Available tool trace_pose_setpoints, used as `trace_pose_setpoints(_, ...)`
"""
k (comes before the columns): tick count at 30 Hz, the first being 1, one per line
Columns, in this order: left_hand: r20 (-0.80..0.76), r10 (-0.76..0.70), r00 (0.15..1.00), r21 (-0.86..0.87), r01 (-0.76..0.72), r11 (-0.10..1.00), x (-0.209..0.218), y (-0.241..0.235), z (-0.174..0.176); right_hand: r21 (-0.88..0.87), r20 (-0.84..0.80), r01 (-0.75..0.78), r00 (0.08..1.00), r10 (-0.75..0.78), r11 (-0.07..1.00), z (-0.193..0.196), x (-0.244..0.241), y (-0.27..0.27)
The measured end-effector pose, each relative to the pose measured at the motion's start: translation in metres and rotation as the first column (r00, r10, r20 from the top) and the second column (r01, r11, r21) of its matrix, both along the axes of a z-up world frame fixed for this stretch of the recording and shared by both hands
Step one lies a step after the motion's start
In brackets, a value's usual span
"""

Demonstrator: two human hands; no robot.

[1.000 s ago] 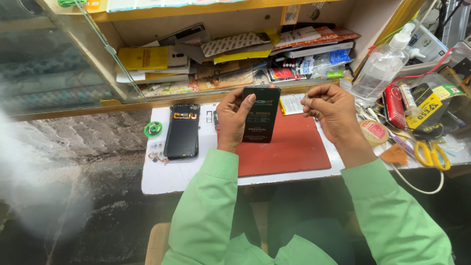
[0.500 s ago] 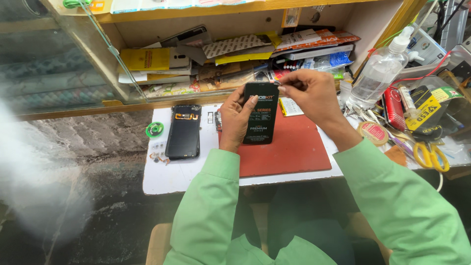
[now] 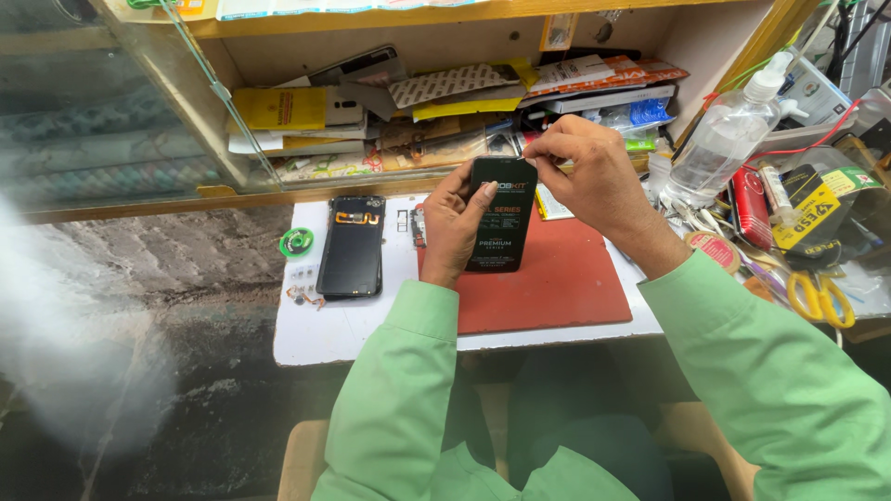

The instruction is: The person disassembles a smartphone by removing screws and detaching internal components. They remove the motherboard and battery, then use a heat gun on the phone's back cover.

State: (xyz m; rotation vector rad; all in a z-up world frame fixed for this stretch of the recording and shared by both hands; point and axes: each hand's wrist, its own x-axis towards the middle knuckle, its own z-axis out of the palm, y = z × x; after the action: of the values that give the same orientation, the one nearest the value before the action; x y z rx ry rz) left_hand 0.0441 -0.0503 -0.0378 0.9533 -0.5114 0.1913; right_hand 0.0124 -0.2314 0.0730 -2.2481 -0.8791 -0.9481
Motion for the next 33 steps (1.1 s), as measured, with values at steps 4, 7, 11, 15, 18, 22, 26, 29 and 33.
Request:
trace_pose_setpoints(4,-0.016,0.016,1.0,0.02,-0.015,1.0,-0.002,0.0,0.001,0.018,-0.03,-0.016,0.999,0.017,1.0,0.0,0.0,0.0)
trace_pose_setpoints(7,-0.019,-0.004,1.0,0.004,0.004,1.0,-0.001,-0.001,0.0,0.002,-0.038,-0.011,0.999,0.011,1.0,0.0,0.0,0.0)
trace_pose_setpoints(11,0.012,-0.004,1.0,0.008,0.004,1.0,0.001,-0.001,-0.004,-0.142,-0.046,0.027,0.998,-0.034,0.989,0.01,0.002,-0.002)
trace_pose_setpoints(15,0.06,0.019,0.998,0.019,-0.02,1.0,0.001,-0.002,-0.006,-0.357,-0.059,-0.001,0.998,-0.021,0.934,0.032,0.01,-0.004)
trace_pose_setpoints(18,0.049,0.013,0.999,0.027,-0.015,1.0,-0.001,-0.002,-0.006,-0.417,-0.194,-0.064,0.981,-0.02,0.907,0.049,0.015,0.0)
trace_pose_setpoints(22,0.054,0.012,0.998,0.058,-0.015,0.998,-0.004,0.001,-0.004,-0.399,-0.423,-0.065,0.898,-0.121,0.915,0.062,0.012,0.004)
trace_pose_setpoints(26,0.073,0.014,0.997,0.035,-0.017,0.999,-0.005,0.003,-0.003,-0.332,-0.254,-0.095,0.967,0.008,0.938,0.054,0.0,0.006)
trace_pose_setpoints(29,0.066,0.004,0.998,0.008,-0.005,1.0,-0.006,0.003,-0.003,-0.316,-0.06,-0.046,0.998,0.029,0.948,0.04,-0.015,0.008)
trace_pose_setpoints(33,0.023,-0.004,1.0,0.03,0.004,1.0,-0.007,0.005,-0.003,-0.267,0.052,-0.007,0.998,0.021,0.964,0.024,-0.033,0.01)
